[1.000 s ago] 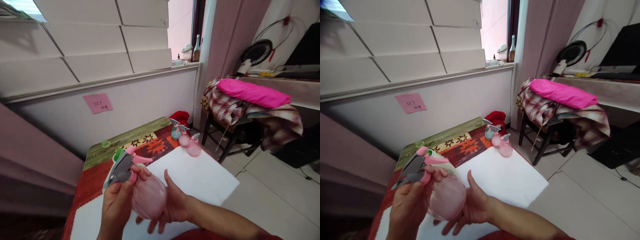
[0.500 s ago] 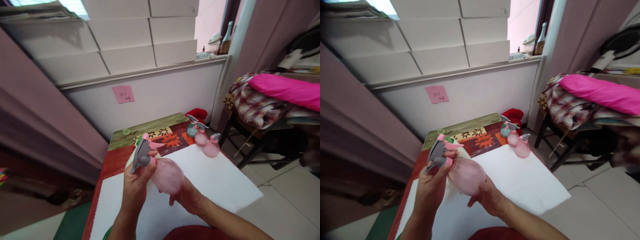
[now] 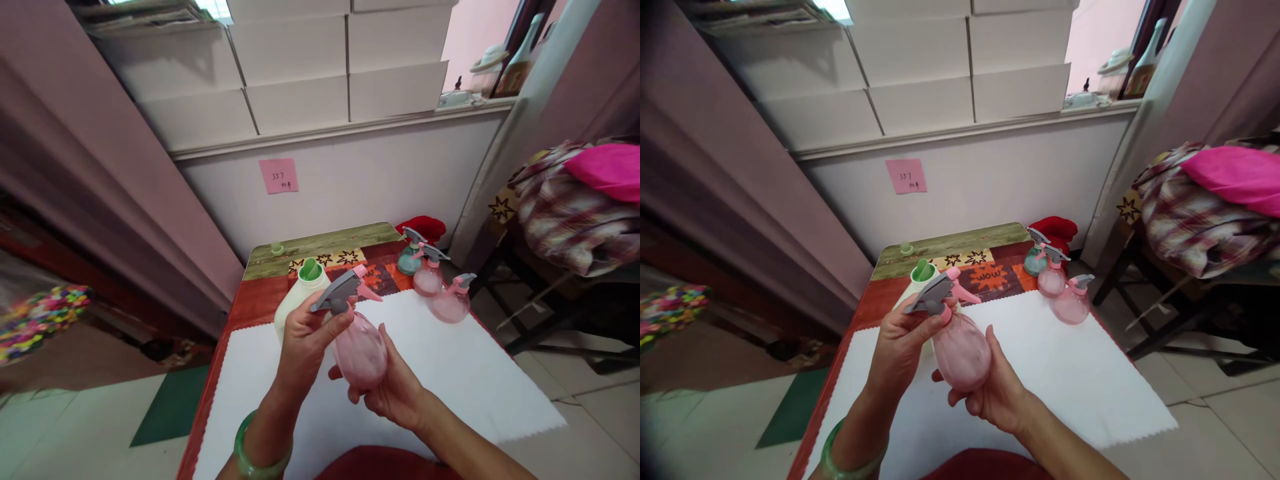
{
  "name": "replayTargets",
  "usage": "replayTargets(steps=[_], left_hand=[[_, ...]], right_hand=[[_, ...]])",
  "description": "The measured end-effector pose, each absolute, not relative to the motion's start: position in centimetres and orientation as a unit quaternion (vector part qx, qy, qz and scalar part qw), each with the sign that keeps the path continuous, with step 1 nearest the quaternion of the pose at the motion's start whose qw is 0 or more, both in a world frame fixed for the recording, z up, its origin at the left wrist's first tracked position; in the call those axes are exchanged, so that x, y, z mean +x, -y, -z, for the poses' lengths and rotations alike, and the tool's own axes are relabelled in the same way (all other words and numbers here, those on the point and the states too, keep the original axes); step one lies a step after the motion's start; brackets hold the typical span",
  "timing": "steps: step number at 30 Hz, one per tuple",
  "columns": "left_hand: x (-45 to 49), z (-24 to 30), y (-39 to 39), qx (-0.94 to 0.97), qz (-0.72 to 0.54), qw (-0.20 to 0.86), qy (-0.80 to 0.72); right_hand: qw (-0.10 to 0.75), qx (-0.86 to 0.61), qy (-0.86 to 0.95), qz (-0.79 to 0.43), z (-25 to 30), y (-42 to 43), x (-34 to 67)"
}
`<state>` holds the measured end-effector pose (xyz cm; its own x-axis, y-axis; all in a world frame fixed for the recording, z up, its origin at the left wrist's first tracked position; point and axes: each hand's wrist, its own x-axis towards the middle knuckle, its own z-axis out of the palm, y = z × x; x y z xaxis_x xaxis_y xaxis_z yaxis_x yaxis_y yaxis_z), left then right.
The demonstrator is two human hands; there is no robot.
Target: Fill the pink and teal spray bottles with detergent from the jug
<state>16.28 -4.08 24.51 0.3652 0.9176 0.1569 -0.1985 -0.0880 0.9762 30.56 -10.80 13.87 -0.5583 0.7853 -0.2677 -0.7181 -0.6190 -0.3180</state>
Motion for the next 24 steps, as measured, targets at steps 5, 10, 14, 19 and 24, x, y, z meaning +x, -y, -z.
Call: replayTargets(steps=[5,10,14,19,24], left_hand=[[16.2,-24.4,4.0,0.555,-0.504,0.578,-0.323],[16.4,-24.2,4.1,0.533,-0.533,0.571,-0.325],[16.7,-24.5,4.7,0.549,-0.522,0.586,-0.289],[16.9,-24.8,5.5,0.631,-0.426,0.599,-0.249],[17.0,-24.9,6.0,0.631,-0.405,0.606,-0.266]], right_hand=[[0.521,-0.229,0.153,-0.808,-13.9,11.7,30.4],[0.666,-0.302,0.257,-0.631,-14.5,12.3,29.4],[0.679,-0.287,0.17,-0.654,-14.7,12.3,29.0],[0.537,-0.218,0.062,-0.813,-13.9,12.1,29.8],[0.434,-0.223,0.064,-0.871,-12.1,12.6,30.6]])
